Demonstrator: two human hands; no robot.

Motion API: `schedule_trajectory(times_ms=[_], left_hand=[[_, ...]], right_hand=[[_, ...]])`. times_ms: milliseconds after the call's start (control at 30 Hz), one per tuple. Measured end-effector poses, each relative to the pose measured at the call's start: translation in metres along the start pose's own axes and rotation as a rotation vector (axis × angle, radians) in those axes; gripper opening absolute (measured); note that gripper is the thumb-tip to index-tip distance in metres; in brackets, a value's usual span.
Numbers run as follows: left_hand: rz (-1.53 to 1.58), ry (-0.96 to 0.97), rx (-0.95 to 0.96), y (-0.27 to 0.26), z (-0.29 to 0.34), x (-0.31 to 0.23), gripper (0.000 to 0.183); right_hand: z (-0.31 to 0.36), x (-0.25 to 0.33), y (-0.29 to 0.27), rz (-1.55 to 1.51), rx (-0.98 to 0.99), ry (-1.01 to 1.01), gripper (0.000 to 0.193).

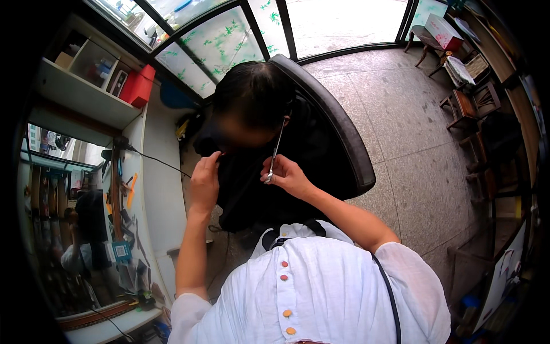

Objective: The person cuts a client's hair using shears and a comb. The person sections the hair with the comb and trims the ends with the shears across different parts of the head.

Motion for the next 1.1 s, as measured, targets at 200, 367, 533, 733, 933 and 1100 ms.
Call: schedule_trajectory(times_ms=[200,367,533,733,933,1100], left_hand=[[-0.099,-0.007,0.182,0.010,0.013,0.003,0.023],[0.013,-0.038,0.179,-0.006,0.008,-0.002,0.023],[0.117,-0.037,0.042,-0.018,-0.009,-0.008,0.025],[0.139,-0.072,0.003,0.002,-0.015,-0.011,0.023],[0.075,0.010,0.204,0.019,0.005,-0.014,0.025],[0.053,-0.016,0.210,0.009,0.009,-0.004,0.024]], right_hand=[[-0.005,0.008,0.002,0.460,0.023,0.000,0.039],[-0.014,0.021,-0.012,0.095,-0.017,0.026,0.024],[-0.010,0.027,-0.016,0.048,0.066,0.021,0.024],[-0.005,0.029,-0.015,-0.097,-0.004,0.086,0.029],[0.007,0.032,0.001,0.423,0.135,0.018,0.037],[-0.009,0.044,0.001,0.503,0.021,0.004,0.037]])
Point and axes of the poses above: each hand's wrist, its own z-axis away from the middle knuckle, its own y-axis out of the palm, x = y × z, the point moved 1 cm from there along -z, towards the middle knuckle, and after that the axes turned 9 degrees about z, right-handed, at the moved point
